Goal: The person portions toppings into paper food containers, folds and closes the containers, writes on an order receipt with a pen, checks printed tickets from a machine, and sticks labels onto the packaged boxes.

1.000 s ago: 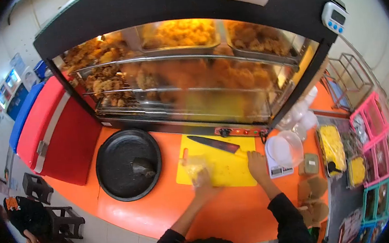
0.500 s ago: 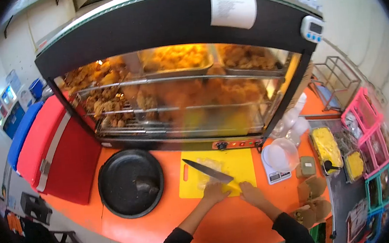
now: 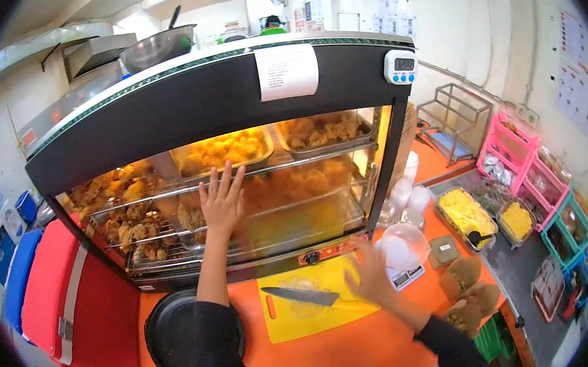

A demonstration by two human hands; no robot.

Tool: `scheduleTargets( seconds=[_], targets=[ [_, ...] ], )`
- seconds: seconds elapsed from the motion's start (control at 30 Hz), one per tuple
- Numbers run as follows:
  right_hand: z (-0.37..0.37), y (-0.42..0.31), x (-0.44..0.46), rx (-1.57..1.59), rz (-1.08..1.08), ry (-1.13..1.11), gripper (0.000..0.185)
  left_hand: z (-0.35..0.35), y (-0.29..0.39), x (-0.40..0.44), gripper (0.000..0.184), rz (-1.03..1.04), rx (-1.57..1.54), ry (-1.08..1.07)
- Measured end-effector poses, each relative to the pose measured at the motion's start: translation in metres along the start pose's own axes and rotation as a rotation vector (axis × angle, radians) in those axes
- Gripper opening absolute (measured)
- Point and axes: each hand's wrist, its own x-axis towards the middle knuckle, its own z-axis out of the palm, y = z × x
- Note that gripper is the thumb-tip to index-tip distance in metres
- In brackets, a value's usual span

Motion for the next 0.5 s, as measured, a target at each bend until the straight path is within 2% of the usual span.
scheduleTargets(
  seconds=[0.07, 0.13, 0.17, 0.2, 0.23, 0.27, 0.33, 0.43, 0.5],
  targets=[
    [-0.041, 0.004, 0.078, 0.058, -0.029, 0.295, 0.044, -0.008, -0.01, -0.007, 0.044, 0.037, 0.059, -0.038],
    [-0.075, -0.002, 0.156, 0.339, 0.066, 0.515, 0.031, -0.013, -0.027, -0.014, 0.043, 0.049, 0.055, -0.058],
    [-0.087, -0.001, 0.19, 0.427, 0.095, 0.516, 0.027, -0.015, -0.039, -0.019, 0.043, 0.06, 0.058, -0.067],
    [-0.1, -0.01, 0.218, 0.695, 0.158, 0.486, 0.03, -0.017, -0.052, -0.026, 0.043, 0.058, 0.042, -0.067],
    [-0.104, -0.011, 0.245, 0.827, 0.146, 0.472, 0.034, -0.017, -0.067, -0.033, 0.043, 0.055, 0.03, -0.064],
    [-0.12, -0.025, 0.262, 0.814, 0.284, 0.315, 0.039, -0.018, -0.083, -0.039, 0.043, 0.052, 0.019, -0.06],
    [-0.116, -0.037, 0.285, 0.787, 0.336, 0.335, 0.043, -0.022, -0.113, -0.054, 0.043, 0.026, 0.034, -0.084],
    [-0.108, -0.048, 0.302, 0.952, 0.419, 0.318, 0.04, -0.031, -0.157, -0.069, 0.043, 0.011, 0.053, -0.057],
    [-0.091, -0.038, 0.31, 1.07, 0.312, 0.353, 0.034, -0.034, -0.186, -0.082, 0.043, 0.018, 0.093, -0.063]
  ],
)
